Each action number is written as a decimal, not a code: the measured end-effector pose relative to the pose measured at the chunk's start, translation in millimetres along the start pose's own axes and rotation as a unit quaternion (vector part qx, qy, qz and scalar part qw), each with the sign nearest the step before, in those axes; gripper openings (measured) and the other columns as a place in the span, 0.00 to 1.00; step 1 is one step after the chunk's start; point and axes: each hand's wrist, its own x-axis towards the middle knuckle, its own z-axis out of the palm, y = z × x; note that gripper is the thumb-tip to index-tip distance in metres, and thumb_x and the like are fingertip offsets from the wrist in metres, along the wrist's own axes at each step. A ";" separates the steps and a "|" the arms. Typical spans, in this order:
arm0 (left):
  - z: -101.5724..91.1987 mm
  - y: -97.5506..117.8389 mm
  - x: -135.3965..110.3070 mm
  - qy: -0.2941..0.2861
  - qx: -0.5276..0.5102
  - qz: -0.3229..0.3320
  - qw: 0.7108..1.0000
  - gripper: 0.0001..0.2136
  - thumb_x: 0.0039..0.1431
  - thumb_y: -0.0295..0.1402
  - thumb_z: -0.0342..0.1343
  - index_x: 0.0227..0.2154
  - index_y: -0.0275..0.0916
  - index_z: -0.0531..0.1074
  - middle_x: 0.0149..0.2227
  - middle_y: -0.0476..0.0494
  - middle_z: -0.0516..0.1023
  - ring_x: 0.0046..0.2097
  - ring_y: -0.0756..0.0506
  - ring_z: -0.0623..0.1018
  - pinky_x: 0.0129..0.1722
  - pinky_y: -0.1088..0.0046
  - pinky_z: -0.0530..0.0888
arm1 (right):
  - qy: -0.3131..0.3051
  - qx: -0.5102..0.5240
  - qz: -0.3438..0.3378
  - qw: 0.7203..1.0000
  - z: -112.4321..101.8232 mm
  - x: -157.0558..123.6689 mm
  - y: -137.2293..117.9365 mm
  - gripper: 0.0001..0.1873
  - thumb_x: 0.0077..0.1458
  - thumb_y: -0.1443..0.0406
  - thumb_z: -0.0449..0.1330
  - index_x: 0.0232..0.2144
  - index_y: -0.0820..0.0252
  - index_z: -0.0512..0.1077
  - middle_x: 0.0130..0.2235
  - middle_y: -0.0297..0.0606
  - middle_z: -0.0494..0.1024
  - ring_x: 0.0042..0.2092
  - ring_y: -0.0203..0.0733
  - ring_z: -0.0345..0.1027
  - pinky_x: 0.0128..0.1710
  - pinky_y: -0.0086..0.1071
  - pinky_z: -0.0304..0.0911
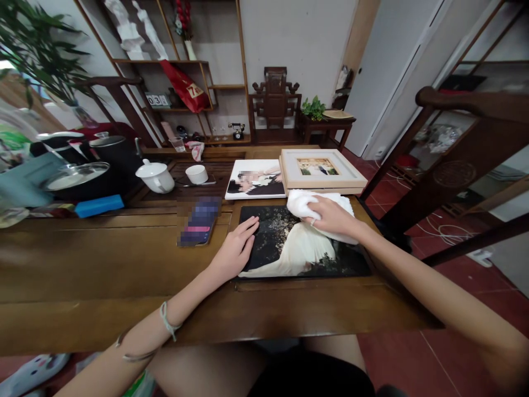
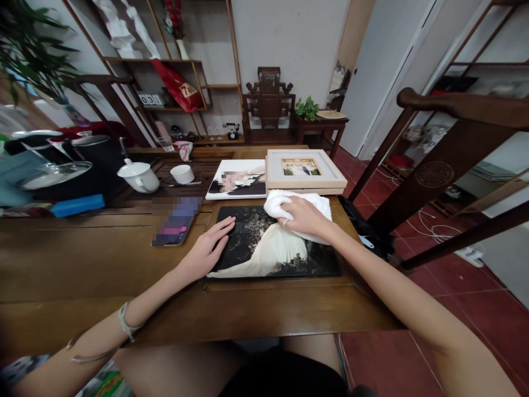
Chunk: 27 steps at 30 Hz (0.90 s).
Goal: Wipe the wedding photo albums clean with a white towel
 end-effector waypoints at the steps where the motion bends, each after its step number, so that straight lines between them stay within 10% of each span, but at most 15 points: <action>1: 0.0 0.1 0.0 0.000 0.003 0.000 1.000 0.19 0.66 0.32 0.40 0.55 0.34 0.66 0.61 0.37 0.64 0.63 0.42 0.62 0.63 0.56 0.60 | 0.000 0.000 -0.004 1.000 -0.1 -0.9 2.0 0.09 0.52 0.64 0.55 0.31 0.63 0.74 0.43 0.51 0.76 0.48 0.54 0.67 0.44 0.45 0.63; 13: 1.1 -0.8 0.3 -0.005 -0.003 0.005 1.000 0.19 0.65 0.32 0.40 0.55 0.36 0.66 0.61 0.38 0.64 0.63 0.41 0.61 0.62 0.54 0.60 | -0.105 0.085 -0.226 0.965 -4.6 -63.1 -114.3 0.10 0.42 0.65 0.61 0.31 0.57 0.77 0.63 0.41 0.58 0.65 0.60 0.42 0.62 0.58 0.38; 27: -0.1 -0.5 -0.2 0.002 -0.001 0.004 1.000 0.19 0.66 0.33 0.40 0.55 0.34 0.66 0.61 0.36 0.64 0.63 0.42 0.62 0.62 0.55 0.60 | 0.012 -0.012 -0.018 1.000 -7.4 -28.2 10.6 0.06 0.51 0.65 0.57 0.28 0.62 0.73 0.46 0.52 0.76 0.54 0.56 0.64 0.49 0.47 0.63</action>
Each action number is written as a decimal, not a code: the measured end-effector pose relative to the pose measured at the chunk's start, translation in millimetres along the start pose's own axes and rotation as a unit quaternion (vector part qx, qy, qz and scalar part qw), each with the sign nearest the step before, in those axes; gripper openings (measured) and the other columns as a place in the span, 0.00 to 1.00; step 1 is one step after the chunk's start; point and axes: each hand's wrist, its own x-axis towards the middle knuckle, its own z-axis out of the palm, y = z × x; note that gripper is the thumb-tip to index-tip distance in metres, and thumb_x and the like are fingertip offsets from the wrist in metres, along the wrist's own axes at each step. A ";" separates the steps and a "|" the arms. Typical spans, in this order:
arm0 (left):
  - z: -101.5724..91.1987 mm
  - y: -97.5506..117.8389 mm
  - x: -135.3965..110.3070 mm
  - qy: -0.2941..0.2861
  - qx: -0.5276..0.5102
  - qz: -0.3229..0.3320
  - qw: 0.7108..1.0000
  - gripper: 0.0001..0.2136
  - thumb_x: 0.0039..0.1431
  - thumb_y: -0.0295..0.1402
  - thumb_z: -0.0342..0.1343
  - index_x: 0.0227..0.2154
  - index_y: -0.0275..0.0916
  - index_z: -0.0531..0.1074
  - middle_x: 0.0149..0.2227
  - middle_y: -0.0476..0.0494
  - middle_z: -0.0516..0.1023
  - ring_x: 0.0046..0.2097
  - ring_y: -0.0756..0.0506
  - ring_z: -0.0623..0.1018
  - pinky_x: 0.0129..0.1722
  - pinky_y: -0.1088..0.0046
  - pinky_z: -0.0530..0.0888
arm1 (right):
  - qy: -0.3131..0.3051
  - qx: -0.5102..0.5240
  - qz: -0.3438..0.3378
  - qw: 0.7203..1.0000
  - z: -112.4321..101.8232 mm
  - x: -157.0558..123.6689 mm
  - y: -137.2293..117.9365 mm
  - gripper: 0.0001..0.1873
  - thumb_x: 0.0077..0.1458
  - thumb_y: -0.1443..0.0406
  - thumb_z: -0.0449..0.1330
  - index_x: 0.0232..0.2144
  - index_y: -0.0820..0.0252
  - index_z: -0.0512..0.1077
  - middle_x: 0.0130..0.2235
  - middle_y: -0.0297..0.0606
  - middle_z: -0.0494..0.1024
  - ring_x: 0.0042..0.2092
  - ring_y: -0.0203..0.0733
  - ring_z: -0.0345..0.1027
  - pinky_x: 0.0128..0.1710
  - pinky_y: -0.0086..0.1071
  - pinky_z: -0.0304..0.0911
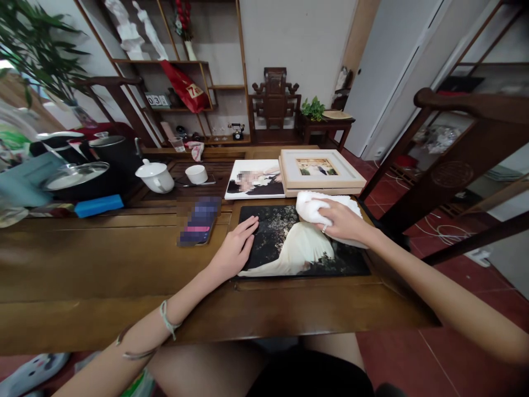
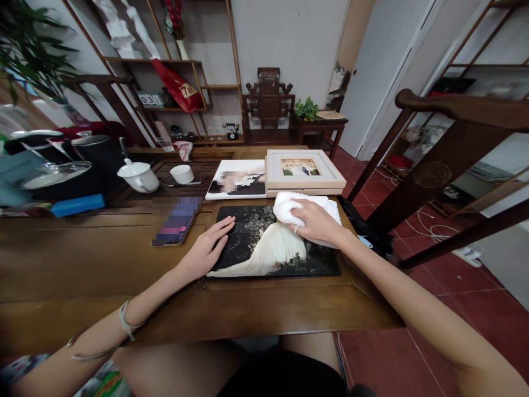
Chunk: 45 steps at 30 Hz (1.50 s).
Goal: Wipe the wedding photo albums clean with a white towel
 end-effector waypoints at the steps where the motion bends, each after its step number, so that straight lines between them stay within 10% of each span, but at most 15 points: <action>1: 0.1 0.0 0.1 0.000 0.001 0.000 1.000 0.19 0.66 0.33 0.40 0.55 0.34 0.66 0.61 0.37 0.64 0.63 0.42 0.62 0.62 0.55 0.60 | 0.000 0.000 -0.007 1.000 0.2 -0.8 -0.3 0.06 0.51 0.65 0.58 0.28 0.62 0.73 0.47 0.51 0.76 0.55 0.56 0.63 0.50 0.48 0.62; 13: 0.0 -0.9 0.8 -0.005 0.003 0.000 1.000 0.20 0.66 0.33 0.39 0.56 0.35 0.66 0.61 0.37 0.64 0.63 0.41 0.62 0.62 0.53 0.60 | -0.071 0.093 -0.141 0.983 5.4 -44.9 -121.4 0.12 0.42 0.66 0.61 0.33 0.56 0.76 0.63 0.42 0.59 0.66 0.59 0.42 0.62 0.58 0.39; 24: 0.6 0.8 0.8 0.007 -0.005 0.000 1.000 0.19 0.65 0.33 0.40 0.55 0.35 0.67 0.61 0.37 0.65 0.63 0.41 0.63 0.62 0.54 0.60 | 0.049 0.038 0.031 0.998 -5.6 -76.0 -46.3 0.05 0.47 0.68 0.58 0.21 0.58 0.70 0.56 0.48 0.70 0.59 0.58 0.59 0.56 0.56 0.57; 35: -0.2 2.0 0.8 0.000 -0.005 -0.013 1.000 0.20 0.65 0.34 0.40 0.55 0.33 0.66 0.61 0.37 0.65 0.63 0.42 0.62 0.63 0.55 0.60 | -0.066 0.098 -0.143 0.983 -6.9 -76.0 -105.3 0.06 0.40 0.68 0.61 0.26 0.57 0.75 0.62 0.40 0.61 0.65 0.58 0.45 0.63 0.57 0.40; 45: -1.3 1.6 1.2 0.001 -0.006 -0.004 1.000 0.19 0.66 0.34 0.40 0.55 0.34 0.67 0.61 0.37 0.64 0.63 0.41 0.63 0.62 0.55 0.60 | -0.010 0.082 -0.071 0.994 -9.4 -24.1 -11.9 0.07 0.50 0.66 0.58 0.21 0.59 0.68 0.57 0.49 0.68 0.59 0.53 0.59 0.56 0.47 0.58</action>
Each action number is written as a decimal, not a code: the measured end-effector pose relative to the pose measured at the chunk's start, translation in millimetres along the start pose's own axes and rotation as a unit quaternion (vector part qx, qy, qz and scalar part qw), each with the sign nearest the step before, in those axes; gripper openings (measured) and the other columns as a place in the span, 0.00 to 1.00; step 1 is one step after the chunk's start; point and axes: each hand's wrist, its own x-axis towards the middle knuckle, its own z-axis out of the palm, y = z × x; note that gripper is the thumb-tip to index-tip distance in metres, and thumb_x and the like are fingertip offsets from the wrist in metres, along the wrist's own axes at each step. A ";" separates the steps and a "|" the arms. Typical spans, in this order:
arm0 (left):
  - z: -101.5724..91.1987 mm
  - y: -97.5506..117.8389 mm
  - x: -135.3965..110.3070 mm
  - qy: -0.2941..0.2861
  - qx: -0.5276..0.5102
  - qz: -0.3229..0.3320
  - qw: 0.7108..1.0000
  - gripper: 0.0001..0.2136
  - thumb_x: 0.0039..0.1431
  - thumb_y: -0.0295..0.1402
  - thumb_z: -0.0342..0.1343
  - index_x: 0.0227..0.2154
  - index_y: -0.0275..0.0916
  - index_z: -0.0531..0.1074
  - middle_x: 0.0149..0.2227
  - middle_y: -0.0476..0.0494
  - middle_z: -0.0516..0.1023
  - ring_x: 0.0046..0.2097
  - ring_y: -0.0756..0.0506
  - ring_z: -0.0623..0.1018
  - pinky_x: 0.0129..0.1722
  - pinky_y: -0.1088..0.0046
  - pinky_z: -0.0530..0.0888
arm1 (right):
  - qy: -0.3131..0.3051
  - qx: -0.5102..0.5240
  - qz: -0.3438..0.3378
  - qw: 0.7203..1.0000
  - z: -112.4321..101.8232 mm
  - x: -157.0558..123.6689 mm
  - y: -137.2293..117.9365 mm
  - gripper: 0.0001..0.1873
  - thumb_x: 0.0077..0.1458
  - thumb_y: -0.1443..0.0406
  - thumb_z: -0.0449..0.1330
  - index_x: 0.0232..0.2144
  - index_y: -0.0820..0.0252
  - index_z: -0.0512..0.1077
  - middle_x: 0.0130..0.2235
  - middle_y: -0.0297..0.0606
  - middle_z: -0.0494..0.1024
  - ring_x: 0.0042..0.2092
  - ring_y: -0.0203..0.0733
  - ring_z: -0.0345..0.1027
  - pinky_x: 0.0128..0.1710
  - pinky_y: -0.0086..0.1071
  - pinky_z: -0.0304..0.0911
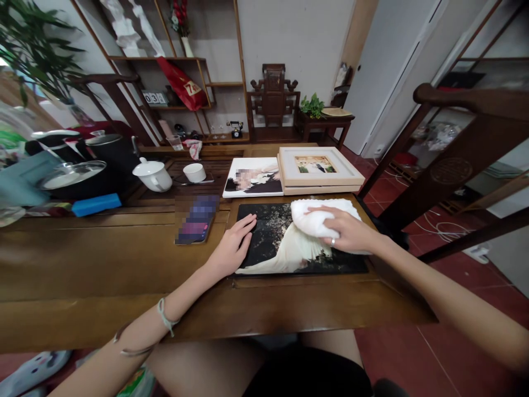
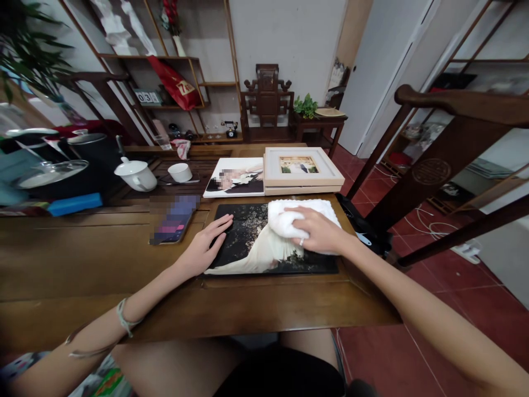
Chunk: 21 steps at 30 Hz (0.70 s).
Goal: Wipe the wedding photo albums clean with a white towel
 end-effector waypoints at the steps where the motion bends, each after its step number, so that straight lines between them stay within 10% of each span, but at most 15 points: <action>1: 0.2 -0.5 -0.1 0.000 0.001 0.001 1.000 0.19 0.66 0.33 0.40 0.55 0.34 0.67 0.61 0.37 0.64 0.63 0.41 0.63 0.62 0.55 0.60 | -0.005 -0.008 0.012 1.000 -0.5 4.5 8.6 0.07 0.51 0.65 0.58 0.22 0.59 0.68 0.57 0.49 0.68 0.58 0.54 0.60 0.54 0.46 0.60; 10: 1.7 -3.3 -1.0 0.000 0.007 0.005 1.000 0.20 0.66 0.33 0.40 0.55 0.32 0.66 0.61 0.36 0.64 0.63 0.42 0.62 0.63 0.56 0.60 | -0.003 -0.011 0.013 1.000 4.5 21.4 32.7 0.09 0.52 0.62 0.58 0.22 0.60 0.68 0.53 0.52 0.72 0.56 0.57 0.62 0.49 0.48 0.62; 21: 2.1 -1.9 -1.0 0.000 0.011 0.005 1.000 0.20 0.66 0.33 0.40 0.55 0.31 0.66 0.61 0.35 0.64 0.63 0.41 0.62 0.62 0.55 0.60 | -0.041 0.028 -0.085 0.995 16.8 -13.5 -72.6 0.07 0.45 0.67 0.59 0.29 0.59 0.76 0.59 0.45 0.66 0.64 0.57 0.50 0.61 0.56 0.44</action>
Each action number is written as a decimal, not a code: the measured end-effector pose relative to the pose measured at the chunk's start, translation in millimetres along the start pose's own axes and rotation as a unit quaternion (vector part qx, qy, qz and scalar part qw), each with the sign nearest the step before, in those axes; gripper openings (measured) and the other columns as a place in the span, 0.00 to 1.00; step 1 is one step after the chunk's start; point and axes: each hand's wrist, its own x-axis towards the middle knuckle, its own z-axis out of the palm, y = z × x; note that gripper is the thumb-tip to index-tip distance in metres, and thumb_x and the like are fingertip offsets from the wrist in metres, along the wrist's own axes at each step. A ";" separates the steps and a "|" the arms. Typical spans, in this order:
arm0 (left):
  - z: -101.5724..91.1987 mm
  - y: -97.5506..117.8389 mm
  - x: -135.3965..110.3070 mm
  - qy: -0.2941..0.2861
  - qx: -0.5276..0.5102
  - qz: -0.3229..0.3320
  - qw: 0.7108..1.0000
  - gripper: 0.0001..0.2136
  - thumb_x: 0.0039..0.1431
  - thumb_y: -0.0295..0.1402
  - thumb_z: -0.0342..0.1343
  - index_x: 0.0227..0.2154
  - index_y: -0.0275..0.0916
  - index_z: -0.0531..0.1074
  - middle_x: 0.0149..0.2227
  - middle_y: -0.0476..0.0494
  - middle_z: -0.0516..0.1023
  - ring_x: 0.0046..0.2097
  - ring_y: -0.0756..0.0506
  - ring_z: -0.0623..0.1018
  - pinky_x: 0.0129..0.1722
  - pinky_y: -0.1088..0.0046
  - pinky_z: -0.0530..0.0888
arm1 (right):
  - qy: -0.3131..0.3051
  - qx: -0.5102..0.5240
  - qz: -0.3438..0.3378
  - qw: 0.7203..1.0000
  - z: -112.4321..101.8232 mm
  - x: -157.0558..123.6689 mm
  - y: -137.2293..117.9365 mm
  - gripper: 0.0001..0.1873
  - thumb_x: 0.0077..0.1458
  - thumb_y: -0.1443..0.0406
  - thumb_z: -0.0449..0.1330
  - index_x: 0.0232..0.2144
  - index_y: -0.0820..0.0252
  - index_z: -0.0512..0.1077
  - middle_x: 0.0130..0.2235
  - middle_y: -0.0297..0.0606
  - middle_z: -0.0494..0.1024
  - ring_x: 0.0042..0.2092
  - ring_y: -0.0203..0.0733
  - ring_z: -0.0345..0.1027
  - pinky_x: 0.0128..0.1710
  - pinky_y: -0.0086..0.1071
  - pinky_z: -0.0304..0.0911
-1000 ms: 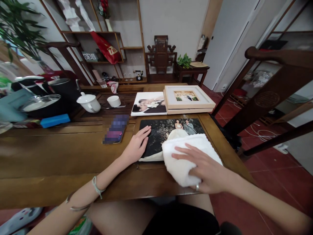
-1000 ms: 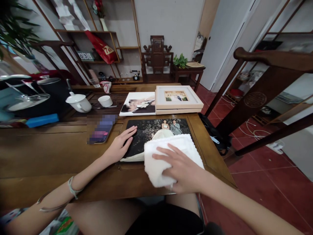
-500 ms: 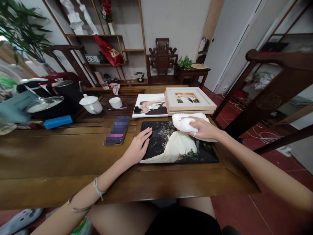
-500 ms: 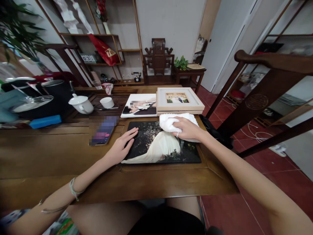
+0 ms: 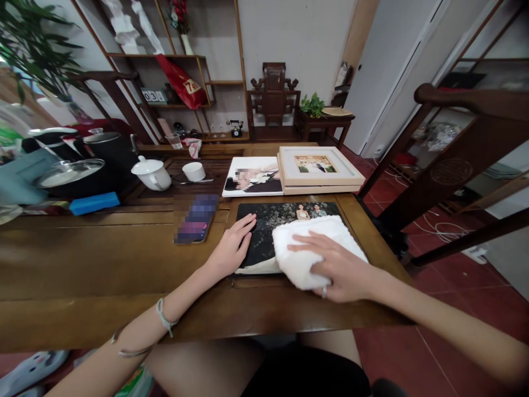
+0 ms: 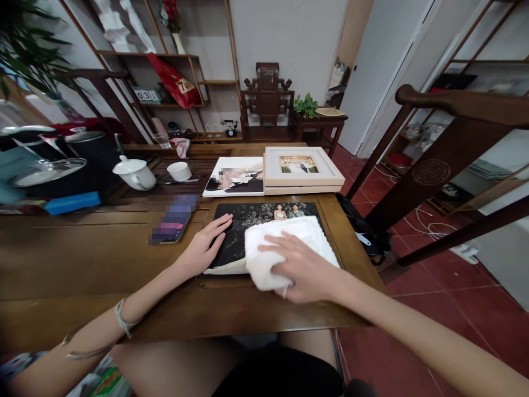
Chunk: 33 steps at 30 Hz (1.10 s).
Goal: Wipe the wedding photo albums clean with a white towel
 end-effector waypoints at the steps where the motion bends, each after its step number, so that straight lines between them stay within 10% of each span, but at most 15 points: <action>1: -0.2 0.1 0.2 -0.001 -0.001 0.000 1.000 0.20 0.65 0.33 0.40 0.55 0.31 0.66 0.61 0.35 0.64 0.63 0.41 0.62 0.62 0.55 0.60 | -0.009 0.001 -0.002 1.000 2.9 -1.5 -10.7 0.08 0.44 0.67 0.59 0.30 0.59 0.76 0.60 0.44 0.64 0.64 0.58 0.48 0.61 0.57 0.42; 6: -1.0 0.2 0.8 -0.001 -0.009 -0.001 1.000 0.19 0.65 0.33 0.40 0.55 0.33 0.67 0.60 0.36 0.65 0.63 0.41 0.62 0.62 0.54 0.60 | -0.008 0.013 -0.012 1.000 8.4 -6.0 -24.2 0.10 0.44 0.65 0.60 0.32 0.58 0.76 0.61 0.43 0.63 0.64 0.57 0.47 0.62 0.57 0.42; 22: -0.9 -0.8 0.4 -0.001 -0.010 -0.001 1.000 0.19 0.65 0.33 0.41 0.55 0.34 0.66 0.61 0.37 0.64 0.63 0.41 0.63 0.62 0.54 0.60 | 0.035 -0.025 0.106 0.993 -18.9 24.0 117.4 0.12 0.54 0.59 0.56 0.23 0.59 0.67 0.37 0.46 0.77 0.47 0.54 0.68 0.43 0.43 0.63; 33: -1.1 1.6 1.7 0.001 -0.003 -0.001 1.000 0.19 0.66 0.33 0.40 0.55 0.34 0.67 0.60 0.36 0.65 0.63 0.41 0.62 0.62 0.54 0.60 | 0.033 -0.001 0.038 0.999 -16.6 -11.0 44.0 0.06 0.48 0.67 0.60 0.21 0.59 0.68 0.57 0.48 0.68 0.61 0.54 0.55 0.59 0.51 0.52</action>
